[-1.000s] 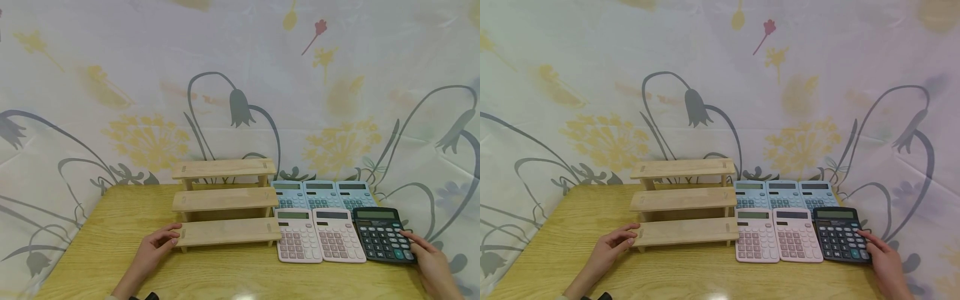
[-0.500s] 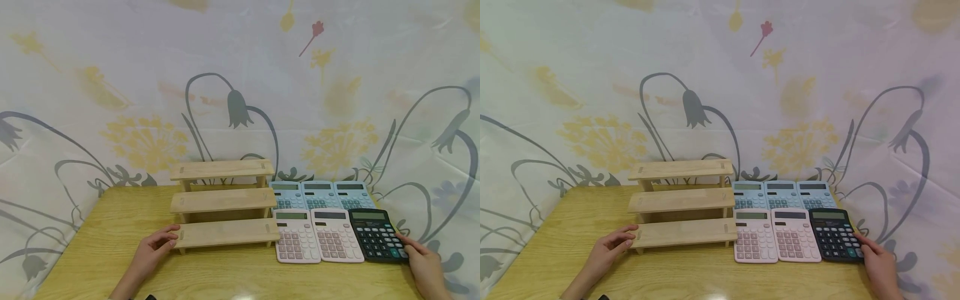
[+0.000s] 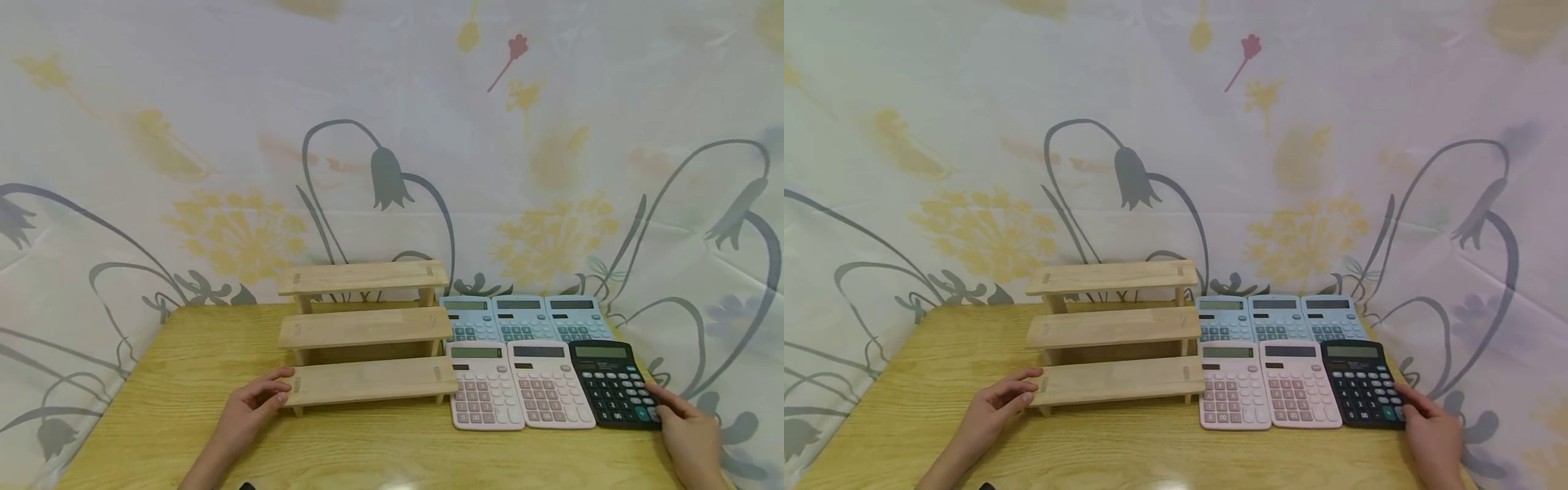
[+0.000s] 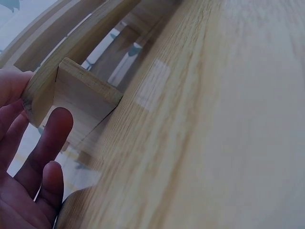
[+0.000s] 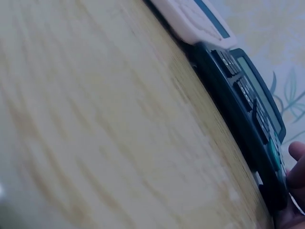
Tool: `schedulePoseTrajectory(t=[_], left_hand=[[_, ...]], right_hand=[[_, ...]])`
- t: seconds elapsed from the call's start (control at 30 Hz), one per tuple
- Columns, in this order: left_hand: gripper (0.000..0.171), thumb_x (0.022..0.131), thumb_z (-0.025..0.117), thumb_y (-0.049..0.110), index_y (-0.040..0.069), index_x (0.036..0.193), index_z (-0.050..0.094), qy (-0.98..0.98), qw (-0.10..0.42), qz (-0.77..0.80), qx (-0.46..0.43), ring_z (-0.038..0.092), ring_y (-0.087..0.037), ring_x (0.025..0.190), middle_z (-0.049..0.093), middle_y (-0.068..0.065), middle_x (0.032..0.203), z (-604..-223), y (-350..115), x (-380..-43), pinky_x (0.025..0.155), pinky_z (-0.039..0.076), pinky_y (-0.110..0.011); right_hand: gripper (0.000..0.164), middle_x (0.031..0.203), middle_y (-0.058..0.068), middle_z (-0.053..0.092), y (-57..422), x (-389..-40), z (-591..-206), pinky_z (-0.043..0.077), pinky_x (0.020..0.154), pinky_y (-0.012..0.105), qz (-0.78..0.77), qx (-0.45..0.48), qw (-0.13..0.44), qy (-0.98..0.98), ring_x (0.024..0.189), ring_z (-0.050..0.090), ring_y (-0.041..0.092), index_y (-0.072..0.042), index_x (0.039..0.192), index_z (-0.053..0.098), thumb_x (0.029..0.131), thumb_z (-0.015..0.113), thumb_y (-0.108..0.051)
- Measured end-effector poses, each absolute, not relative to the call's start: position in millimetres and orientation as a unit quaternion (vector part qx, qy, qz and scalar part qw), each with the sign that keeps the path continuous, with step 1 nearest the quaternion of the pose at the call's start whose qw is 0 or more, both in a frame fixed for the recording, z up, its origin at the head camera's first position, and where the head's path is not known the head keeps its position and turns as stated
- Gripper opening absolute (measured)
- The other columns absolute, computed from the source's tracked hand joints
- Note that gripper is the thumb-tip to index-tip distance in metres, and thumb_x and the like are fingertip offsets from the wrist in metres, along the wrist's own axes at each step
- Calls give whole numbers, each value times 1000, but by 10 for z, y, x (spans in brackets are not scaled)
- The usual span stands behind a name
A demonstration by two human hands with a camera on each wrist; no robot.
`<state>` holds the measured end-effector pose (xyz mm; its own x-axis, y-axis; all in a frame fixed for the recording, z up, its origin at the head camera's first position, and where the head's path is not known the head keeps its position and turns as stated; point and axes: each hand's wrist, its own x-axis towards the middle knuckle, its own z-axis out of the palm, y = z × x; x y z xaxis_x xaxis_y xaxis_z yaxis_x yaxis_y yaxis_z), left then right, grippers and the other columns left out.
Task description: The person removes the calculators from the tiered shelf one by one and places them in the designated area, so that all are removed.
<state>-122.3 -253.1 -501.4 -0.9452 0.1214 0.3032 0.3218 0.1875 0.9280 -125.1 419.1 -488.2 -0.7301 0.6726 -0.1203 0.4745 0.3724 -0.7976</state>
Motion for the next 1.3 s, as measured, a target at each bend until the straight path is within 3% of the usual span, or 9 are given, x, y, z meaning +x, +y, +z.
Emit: schedulePoseTrajectory(t=[0.13,0.27,0.43,0.6,0.8,1.0,1.1,1.17,1.3], left_hand=[[14,96,62,0,-3,107,71,-767,81,-620,-144,62,-5,110,65,-6,128,-5005,-2529,-1217,77,52,-22],[14,96,62,-1,-3,107,71,-764,82,-621,-152,62,-5,110,65,-7,128,-5006,-2529,-1221,77,53,-22],[14,97,61,-2,-3,107,70,-761,88,-621,-164,61,-4,113,65,-5,129,-5014,-2538,-1231,80,52,-20],[13,97,61,-1,-4,106,71,-764,87,-622,-148,61,-4,111,66,-2,127,-5019,-2540,-1216,78,53,-21],[14,98,62,5,-3,104,72,-766,63,-630,-111,60,-1,112,68,3,125,-4963,-2530,-1226,71,52,-23],[13,98,62,6,0,103,72,-783,72,-605,-127,63,-4,107,70,-8,121,-4865,-2571,-1265,74,54,-25],[13,99,62,9,4,104,73,-810,89,-565,-125,63,-4,103,71,-8,117,-4817,-2634,-1245,75,54,-26],[14,99,62,12,7,106,74,-831,99,-535,-112,63,-4,101,71,-4,115,-4772,-2684,-1219,75,53,-26],[15,99,63,12,9,109,74,-861,127,-479,-113,63,-5,97,72,1,110,-4651,-2774,-1175,72,51,-27]], right_hand=[[47,149,21,42,4158,-1257,-4893,33,109,51,420,-350,122,-828,139,36,37,-1,143,49,97,42,-3],[45,149,19,43,4145,-1275,-4897,33,110,49,414,-352,129,-829,139,38,36,-2,143,51,98,43,-3],[42,120,-21,62,4176,-1269,-4922,42,93,17,434,-353,159,-813,128,50,12,-5,141,54,99,48,-5],[39,84,-40,50,4225,-1261,-4922,38,70,3,484,-334,195,-785,101,51,-9,-4,140,55,101,50,-4],[40,85,-40,53,4221,-1199,-4858,40,69,4,518,-340,182,-764,102,51,-7,-8,141,54,101,50,-5],[41,80,-41,49,4173,-1097,-4692,41,56,11,499,-343,164,-779,81,48,-11,-9,141,55,101,50,-9],[41,88,-41,50,4125,-1094,-4595,44,67,14,472,-342,148,-799,93,55,-1,-10,143,53,103,47,-15],[43,107,-33,58,4063,-1102,-4535,42,76,15,453,-338,133,-814,111,54,9,-12,145,51,104,44,-21],[45,144,4,53,3886,-1114,-4431,42,54,29,416,-312,132,-844,69,58,24,-12,146,52,104,40,-23]])
